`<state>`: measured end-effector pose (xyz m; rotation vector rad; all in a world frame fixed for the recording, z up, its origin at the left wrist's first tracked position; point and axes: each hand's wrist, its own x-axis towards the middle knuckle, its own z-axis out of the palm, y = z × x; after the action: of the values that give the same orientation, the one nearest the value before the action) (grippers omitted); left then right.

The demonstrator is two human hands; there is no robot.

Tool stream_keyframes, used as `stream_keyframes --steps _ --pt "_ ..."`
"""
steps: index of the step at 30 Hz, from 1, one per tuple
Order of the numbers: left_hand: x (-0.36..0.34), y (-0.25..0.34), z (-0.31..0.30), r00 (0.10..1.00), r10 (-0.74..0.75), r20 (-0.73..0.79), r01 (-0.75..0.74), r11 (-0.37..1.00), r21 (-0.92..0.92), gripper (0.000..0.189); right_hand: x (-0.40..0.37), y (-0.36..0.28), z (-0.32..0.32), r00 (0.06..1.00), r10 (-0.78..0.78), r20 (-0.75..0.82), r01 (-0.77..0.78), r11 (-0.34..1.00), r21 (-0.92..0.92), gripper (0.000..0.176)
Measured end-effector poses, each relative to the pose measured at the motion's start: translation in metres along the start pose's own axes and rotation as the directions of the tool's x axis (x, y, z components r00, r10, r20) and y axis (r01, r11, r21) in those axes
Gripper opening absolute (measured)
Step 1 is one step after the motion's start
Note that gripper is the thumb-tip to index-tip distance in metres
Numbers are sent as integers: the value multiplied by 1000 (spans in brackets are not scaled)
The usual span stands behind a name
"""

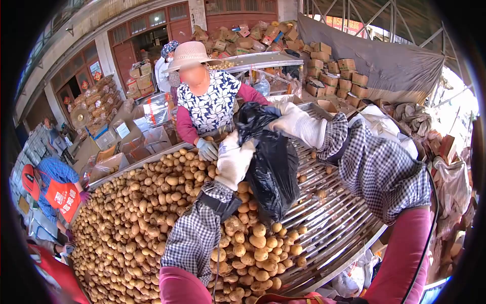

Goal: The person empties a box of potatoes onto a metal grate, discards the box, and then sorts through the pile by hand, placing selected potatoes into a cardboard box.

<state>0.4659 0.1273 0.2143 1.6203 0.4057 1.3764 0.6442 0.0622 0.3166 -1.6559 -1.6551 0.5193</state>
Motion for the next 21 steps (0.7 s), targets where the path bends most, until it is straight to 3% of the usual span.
stream_keyframes --steps 1,2,3,4,5,6,7,9,10,11,13,15,16,17,20,21 --pt "-9 5 -13 963 -261 64 269 937 -222 27 12 34 13 998 -61 27 60 997 38 50" --pt "-14 -18 -22 977 -207 52 213 958 -193 29 -17 11 8 981 93 171 -59 979 -194 69" --pt "-20 -41 -30 988 -153 39 157 974 -163 32 -29 25 18 956 134 260 -34 934 -355 86" --pt "-29 -70 -33 982 -181 45 185 973 -137 35 -49 47 39 951 197 237 -66 882 -467 92" --pt "-35 -87 -33 977 -208 49 212 971 -112 37 -49 99 55 881 190 433 -12 925 -380 98" --pt "-42 -50 -22 954 -231 189 250 965 -85 42 -63 119 73 873 239 425 -137 956 -258 90" --pt "-50 -77 -14 959 -206 197 229 968 -100 44 -71 138 86 903 247 352 -168 956 -239 76" --pt "-54 -48 3 833 -490 257 545 806 -232 40 -88 163 109 946 256 199 -219 957 -189 49" --pt "-56 -66 2 771 -526 359 632 702 -328 38 -93 176 117 921 373 113 -370 928 -47 43" --pt "-62 -88 16 756 -560 338 654 646 -392 33 -101 185 122 869 493 42 -494 862 109 38" --pt "-77 -104 37 757 -548 355 649 570 -504 23 -126 175 110 891 453 -23 -448 887 111 30" --pt "-73 -70 47 745 -475 468 667 540 -513 16 -141 151 80 824 559 87 -556 771 312 25" --pt "-70 -106 76 774 -484 408 612 408 -677 19 -143 124 67 821 571 23 -555 787 270 21" --pt "-66 -92 74 774 -487 405 610 401 -684 19 -144 105 52 850 524 55 -510 791 339 23" --pt "-5 -48 59 811 -403 424 582 485 -653 11 -115 85 31 934 358 4 -347 902 255 22" --pt "24 -53 54 835 -311 455 549 405 -731 9 -100 65 22 947 321 -15 -308 921 240 22"
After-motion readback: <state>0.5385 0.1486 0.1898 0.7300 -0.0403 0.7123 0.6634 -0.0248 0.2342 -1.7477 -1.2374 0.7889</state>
